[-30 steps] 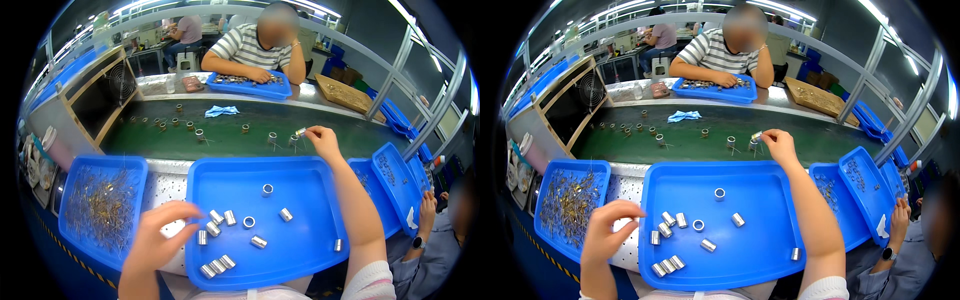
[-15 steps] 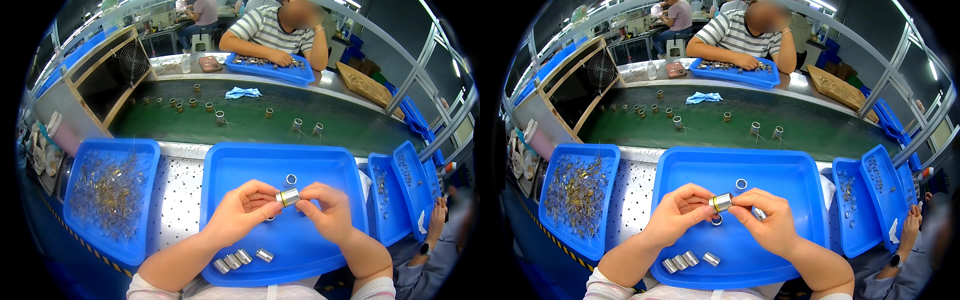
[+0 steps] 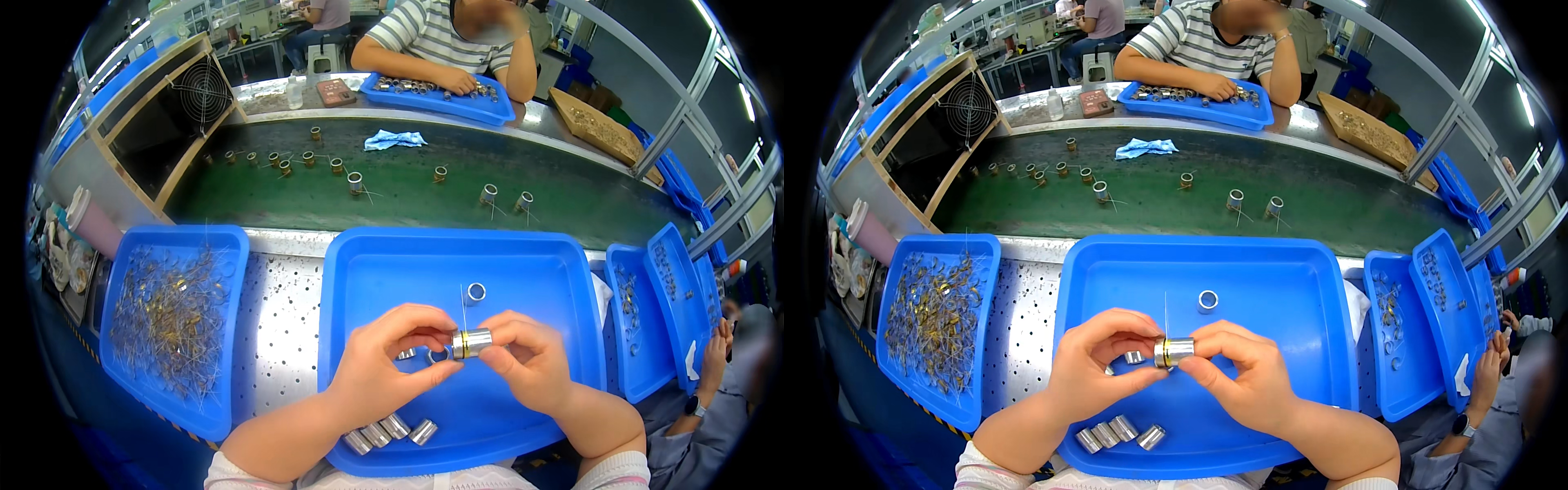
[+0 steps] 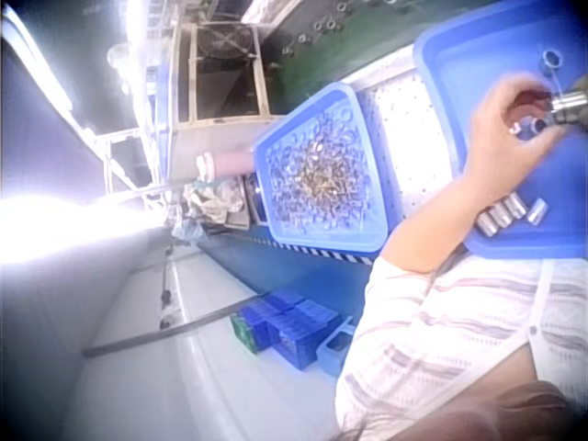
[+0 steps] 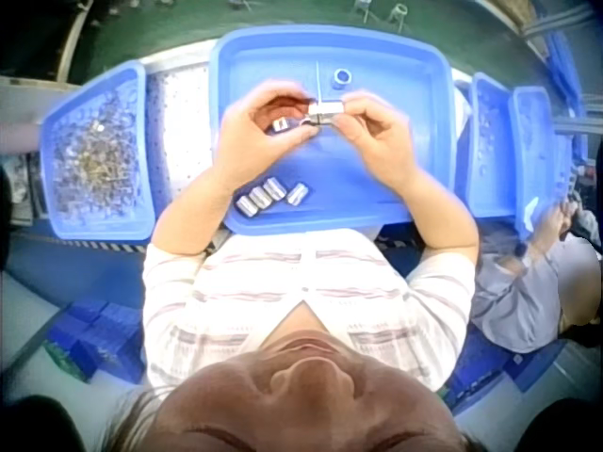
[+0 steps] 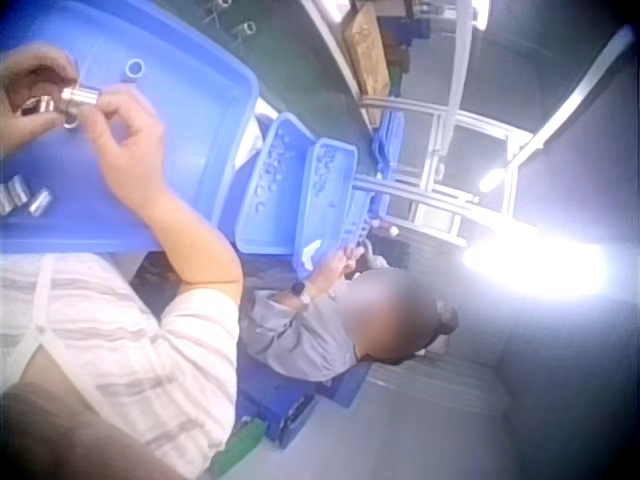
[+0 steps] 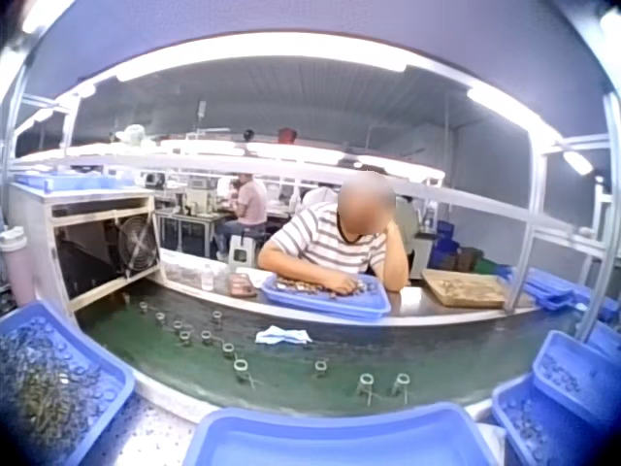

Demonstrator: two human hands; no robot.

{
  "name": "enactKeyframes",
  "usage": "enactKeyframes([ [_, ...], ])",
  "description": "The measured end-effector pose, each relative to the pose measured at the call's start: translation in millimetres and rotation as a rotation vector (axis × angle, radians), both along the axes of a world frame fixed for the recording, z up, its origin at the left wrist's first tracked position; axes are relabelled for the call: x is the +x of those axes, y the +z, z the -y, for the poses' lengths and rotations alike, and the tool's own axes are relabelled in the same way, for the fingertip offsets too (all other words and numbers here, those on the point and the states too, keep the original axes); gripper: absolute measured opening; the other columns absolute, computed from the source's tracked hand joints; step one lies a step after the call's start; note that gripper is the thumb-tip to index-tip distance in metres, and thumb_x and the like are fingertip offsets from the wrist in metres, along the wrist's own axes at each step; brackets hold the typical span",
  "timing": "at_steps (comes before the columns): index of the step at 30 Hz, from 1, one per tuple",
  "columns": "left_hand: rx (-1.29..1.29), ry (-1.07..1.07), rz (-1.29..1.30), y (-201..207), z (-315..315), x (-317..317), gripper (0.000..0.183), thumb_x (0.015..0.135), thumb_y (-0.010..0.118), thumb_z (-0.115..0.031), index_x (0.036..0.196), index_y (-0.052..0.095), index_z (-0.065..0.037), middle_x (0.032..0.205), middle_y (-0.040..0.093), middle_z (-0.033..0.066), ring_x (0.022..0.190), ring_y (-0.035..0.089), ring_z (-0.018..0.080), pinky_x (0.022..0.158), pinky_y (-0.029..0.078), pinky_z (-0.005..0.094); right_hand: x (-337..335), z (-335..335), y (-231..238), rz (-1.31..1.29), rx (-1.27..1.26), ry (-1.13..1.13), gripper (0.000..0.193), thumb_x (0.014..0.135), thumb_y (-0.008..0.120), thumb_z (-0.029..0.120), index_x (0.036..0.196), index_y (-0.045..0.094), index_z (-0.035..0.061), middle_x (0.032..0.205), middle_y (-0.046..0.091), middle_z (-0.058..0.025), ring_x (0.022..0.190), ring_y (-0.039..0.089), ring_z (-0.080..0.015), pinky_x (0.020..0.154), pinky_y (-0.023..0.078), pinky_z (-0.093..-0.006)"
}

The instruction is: The person assembles small cylindrical metal components by hand, inserting a thin wire into each cylinder and placing the finished units into a blue tray. The task is performed repeatedly at a workstation with other workers visible in the background.

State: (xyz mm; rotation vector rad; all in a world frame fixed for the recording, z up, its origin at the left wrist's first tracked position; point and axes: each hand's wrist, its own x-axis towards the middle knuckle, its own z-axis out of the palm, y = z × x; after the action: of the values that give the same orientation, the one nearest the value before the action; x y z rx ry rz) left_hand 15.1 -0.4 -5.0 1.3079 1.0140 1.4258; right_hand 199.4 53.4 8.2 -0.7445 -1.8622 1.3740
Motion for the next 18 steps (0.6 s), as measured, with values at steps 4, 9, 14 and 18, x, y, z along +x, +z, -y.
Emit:
enactKeyframes([
  [4, -0.200, -0.148, 0.194, 2.9, 0.6, -2.4, 0.030, 0.076, 0.065, 0.002, 0.103, 0.052, 0.003, 0.099, 0.056, 0.0102, 0.087, 0.059, 0.0149, 0.082, 0.050, 0.0271, 1.5, -0.4, -0.3, 0.014, 0.062, -0.002, 0.009, 0.077, 0.065, 0.004, 0.086, 0.062, 0.0001, 0.089, 0.062, -0.0121, 0.080, 0.060, -0.0188, 0.071, 0.047, -0.0274],
  [9, -0.361, -0.220, 0.361, 3.6, 0.6, -4.0, 0.030, 0.077, 0.064, 0.004, 0.103, 0.051, 0.004, 0.099, 0.056, 0.0105, 0.090, 0.058, 0.0150, 0.084, 0.049, 0.0271, 2.6, -1.7, -0.5, 0.037, 0.215, -0.001, 0.013, 0.074, 0.067, 0.002, 0.086, 0.062, 0.0011, 0.090, 0.062, -0.0122, 0.078, 0.061, -0.0209, 0.068, 0.048, -0.0280],
  [14, -0.063, -0.112, 0.084, 3.0, 2.3, -3.6, 0.032, 0.076, 0.063, 0.004, 0.106, 0.051, 0.004, 0.102, 0.055, 0.0106, 0.093, 0.057, 0.0153, 0.084, 0.049, 0.0266, -1.0, -2.3, 0.6, 0.040, 0.366, -0.044, 0.018, 0.069, 0.071, 0.000, 0.085, 0.062, 0.0024, 0.092, 0.062, -0.0123, 0.080, 0.062, -0.0228, 0.068, 0.051, -0.0281],
  [18, 0.000, -0.118, 0.072, 0.2, 1.9, -4.2, 0.036, 0.075, 0.065, 0.004, 0.108, 0.051, 0.004, 0.104, 0.054, 0.0111, 0.093, 0.056, 0.0156, 0.085, 0.049, 0.0281, -1.5, -3.5, 5.6, 0.063, 0.444, -0.014, 0.020, 0.067, 0.072, 0.000, 0.084, 0.062, 0.0024, 0.094, 0.062, -0.0124, 0.082, 0.062, -0.0232, 0.069, 0.051, -0.0288],
])
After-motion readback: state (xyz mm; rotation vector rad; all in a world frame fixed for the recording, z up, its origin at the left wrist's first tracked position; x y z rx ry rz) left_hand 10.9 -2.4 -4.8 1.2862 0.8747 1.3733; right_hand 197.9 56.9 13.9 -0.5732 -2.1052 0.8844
